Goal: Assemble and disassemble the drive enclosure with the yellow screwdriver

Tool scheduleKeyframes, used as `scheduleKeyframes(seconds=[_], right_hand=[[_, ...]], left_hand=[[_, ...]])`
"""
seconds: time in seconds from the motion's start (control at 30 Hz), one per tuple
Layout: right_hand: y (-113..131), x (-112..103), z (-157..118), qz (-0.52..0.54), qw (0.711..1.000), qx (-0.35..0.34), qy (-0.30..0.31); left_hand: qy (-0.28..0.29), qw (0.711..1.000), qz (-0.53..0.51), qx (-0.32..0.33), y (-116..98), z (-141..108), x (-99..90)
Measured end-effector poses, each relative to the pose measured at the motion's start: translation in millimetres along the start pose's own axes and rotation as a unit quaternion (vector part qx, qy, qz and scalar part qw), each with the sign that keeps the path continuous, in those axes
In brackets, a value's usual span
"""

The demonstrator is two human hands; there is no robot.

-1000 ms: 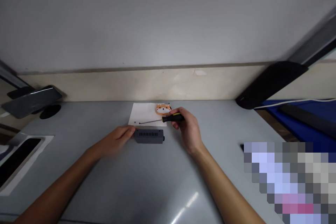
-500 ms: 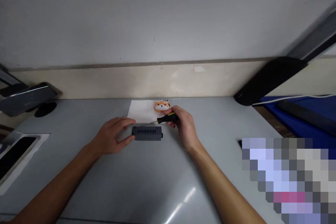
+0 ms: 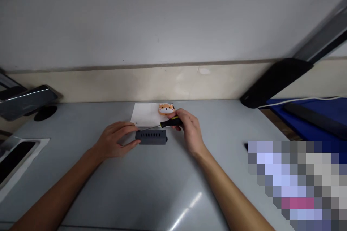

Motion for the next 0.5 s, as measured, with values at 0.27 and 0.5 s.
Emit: scheduleKeyframes(seconds=[0.27, 0.5], right_hand=[[5.4, -1.9, -1.6, -0.027, 0.999, -0.03, 0.005], [10.1, -0.9, -5.8, -0.044, 0.998, -0.05, 0.007]], left_hand=[[0.018, 1.0, -0.008, -0.019, 4.0, -4.3, 2.7], [0.012, 1.0, 0.007, -0.015, 2.0, -3.1, 2.2]])
Point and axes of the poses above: each hand's wrist, its own z-axis towards the middle knuckle, its own x-axis out of the palm, y = z × x, the point moved 1 cm from there along z, towards the middle knuckle, and after that the axes turned 2 degrees about -z, right-handed, at the moved point
